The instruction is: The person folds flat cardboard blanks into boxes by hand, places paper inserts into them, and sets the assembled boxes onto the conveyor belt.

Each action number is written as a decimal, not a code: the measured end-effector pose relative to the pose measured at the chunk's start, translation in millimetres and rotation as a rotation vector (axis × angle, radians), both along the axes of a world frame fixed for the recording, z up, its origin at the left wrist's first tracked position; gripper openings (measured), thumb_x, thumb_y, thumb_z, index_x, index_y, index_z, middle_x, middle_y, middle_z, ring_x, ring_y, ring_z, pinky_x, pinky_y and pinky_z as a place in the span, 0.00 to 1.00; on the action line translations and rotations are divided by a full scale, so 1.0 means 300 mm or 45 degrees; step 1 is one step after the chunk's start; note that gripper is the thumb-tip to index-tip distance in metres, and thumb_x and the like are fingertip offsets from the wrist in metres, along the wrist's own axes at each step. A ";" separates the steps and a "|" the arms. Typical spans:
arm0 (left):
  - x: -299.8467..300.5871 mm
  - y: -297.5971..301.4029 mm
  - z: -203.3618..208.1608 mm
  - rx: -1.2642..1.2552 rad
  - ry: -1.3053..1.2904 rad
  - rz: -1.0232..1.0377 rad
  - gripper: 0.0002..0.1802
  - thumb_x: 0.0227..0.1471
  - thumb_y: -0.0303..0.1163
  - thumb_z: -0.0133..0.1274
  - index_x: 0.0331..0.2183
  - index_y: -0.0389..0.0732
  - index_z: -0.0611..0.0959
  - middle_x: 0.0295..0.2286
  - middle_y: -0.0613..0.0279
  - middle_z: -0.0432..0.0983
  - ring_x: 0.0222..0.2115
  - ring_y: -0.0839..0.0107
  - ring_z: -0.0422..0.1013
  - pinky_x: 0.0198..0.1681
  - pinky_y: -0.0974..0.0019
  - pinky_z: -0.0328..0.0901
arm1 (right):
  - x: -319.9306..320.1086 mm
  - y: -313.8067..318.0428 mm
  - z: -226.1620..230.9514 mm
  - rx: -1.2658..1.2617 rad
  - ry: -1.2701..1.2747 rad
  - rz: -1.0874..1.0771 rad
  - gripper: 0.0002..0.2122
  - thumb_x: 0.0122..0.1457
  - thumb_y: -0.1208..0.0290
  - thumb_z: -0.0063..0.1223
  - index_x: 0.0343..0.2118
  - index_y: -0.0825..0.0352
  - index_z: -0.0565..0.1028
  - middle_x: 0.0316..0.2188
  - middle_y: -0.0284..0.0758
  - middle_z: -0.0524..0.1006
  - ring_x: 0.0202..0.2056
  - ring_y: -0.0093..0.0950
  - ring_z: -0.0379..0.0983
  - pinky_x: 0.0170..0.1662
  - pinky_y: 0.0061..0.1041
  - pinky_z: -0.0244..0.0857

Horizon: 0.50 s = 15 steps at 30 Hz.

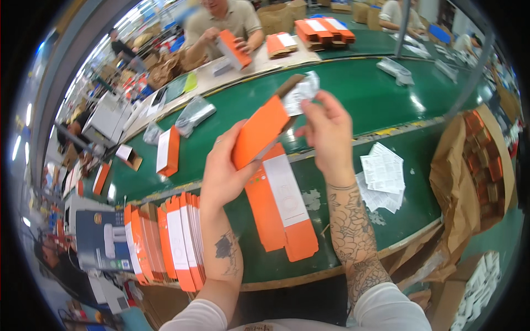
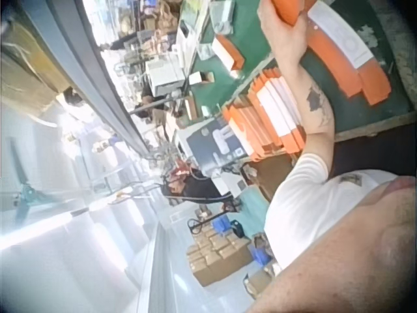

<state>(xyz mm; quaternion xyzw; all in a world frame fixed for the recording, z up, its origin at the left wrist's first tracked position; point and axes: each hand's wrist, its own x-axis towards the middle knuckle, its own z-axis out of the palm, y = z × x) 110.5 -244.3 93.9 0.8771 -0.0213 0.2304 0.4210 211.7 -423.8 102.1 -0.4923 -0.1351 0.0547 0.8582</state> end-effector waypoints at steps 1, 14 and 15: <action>-0.002 0.001 0.004 -0.003 0.002 0.048 0.39 0.37 0.22 0.63 0.55 0.37 0.70 0.47 0.49 0.72 0.50 0.53 0.68 0.54 0.59 0.64 | -0.016 0.009 0.009 -0.019 -0.052 -0.133 0.11 0.61 0.76 0.51 0.46 0.71 0.75 0.25 0.28 0.76 0.22 0.14 0.68 0.24 0.17 0.66; -0.021 -0.001 0.004 0.408 -0.007 0.043 0.40 0.35 0.21 0.61 0.55 0.40 0.71 0.50 0.52 0.71 0.53 0.53 0.65 0.59 0.57 0.57 | -0.002 -0.029 -0.025 -1.108 -0.477 0.139 0.10 0.58 0.80 0.43 0.37 0.74 0.77 0.23 0.33 0.77 0.19 0.20 0.71 0.24 0.21 0.65; -0.023 0.001 0.000 0.387 0.020 0.013 0.39 0.35 0.20 0.60 0.54 0.40 0.72 0.50 0.52 0.72 0.53 0.53 0.65 0.59 0.57 0.56 | -0.010 -0.038 -0.009 -1.138 -0.300 0.313 0.10 0.57 0.81 0.43 0.36 0.74 0.77 0.23 0.34 0.77 0.18 0.21 0.70 0.24 0.21 0.66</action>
